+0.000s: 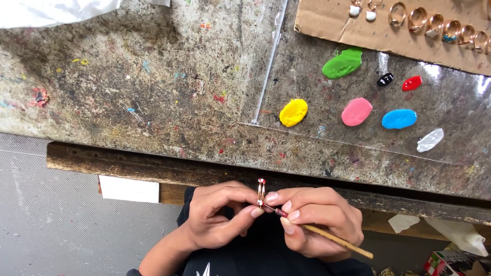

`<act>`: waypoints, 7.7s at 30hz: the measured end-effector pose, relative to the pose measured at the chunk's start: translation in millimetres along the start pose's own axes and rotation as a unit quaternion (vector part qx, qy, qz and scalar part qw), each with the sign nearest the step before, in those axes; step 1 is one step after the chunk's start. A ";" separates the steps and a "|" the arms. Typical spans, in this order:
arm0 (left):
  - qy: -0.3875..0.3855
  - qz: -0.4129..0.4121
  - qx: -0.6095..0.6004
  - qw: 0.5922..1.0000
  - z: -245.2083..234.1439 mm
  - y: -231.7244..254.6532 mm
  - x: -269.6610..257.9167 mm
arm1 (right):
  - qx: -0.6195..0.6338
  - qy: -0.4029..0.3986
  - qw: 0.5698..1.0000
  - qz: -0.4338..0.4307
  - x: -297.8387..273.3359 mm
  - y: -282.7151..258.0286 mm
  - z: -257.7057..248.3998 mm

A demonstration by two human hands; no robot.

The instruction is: Painting small details on jewelry components using a fine brush and various colors of paint.

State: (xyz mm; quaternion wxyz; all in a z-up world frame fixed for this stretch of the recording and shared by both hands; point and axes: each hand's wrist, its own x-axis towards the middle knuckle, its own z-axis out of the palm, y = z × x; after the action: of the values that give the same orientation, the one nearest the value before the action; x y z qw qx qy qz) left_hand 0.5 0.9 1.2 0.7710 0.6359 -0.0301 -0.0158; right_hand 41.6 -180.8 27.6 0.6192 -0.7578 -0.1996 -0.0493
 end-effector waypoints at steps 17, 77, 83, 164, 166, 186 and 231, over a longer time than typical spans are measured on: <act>-0.002 0.002 -0.009 1.000 -0.7 -1.5 -1.1 | -0.011 0.013 1.000 0.006 -2.5 -0.2 2.0; -0.098 0.036 0.091 0.990 -8.3 76.8 16.7 | -0.077 -0.034 0.986 -0.141 17.6 -29.7 -12.8; -0.079 0.045 0.094 0.991 -6.0 73.8 14.3 | -0.081 -0.029 0.982 -0.171 23.9 -29.7 -14.9; 0.039 0.021 0.160 0.986 -2.3 26.0 13.4 | -0.072 -0.016 0.997 0.017 14.2 -13.9 5.3; 0.040 0.020 0.156 0.987 -2.3 25.7 13.4 | -0.071 -0.017 0.997 0.012 13.4 -12.9 5.3; 0.030 0.020 0.151 0.988 -2.7 22.5 14.5 | -0.052 -0.010 0.999 0.008 10.9 -5.3 2.3; 0.022 0.024 0.149 0.988 -5.2 17.6 14.3 | -0.036 0.013 0.999 -0.030 6.8 4.9 7.5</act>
State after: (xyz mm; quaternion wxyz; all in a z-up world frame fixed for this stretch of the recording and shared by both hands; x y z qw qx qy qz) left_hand 14.9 8.5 17.9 0.6682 0.7431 -0.0304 0.0212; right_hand 48.4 -172.7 23.6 0.5921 -0.7728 -0.2121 -0.0848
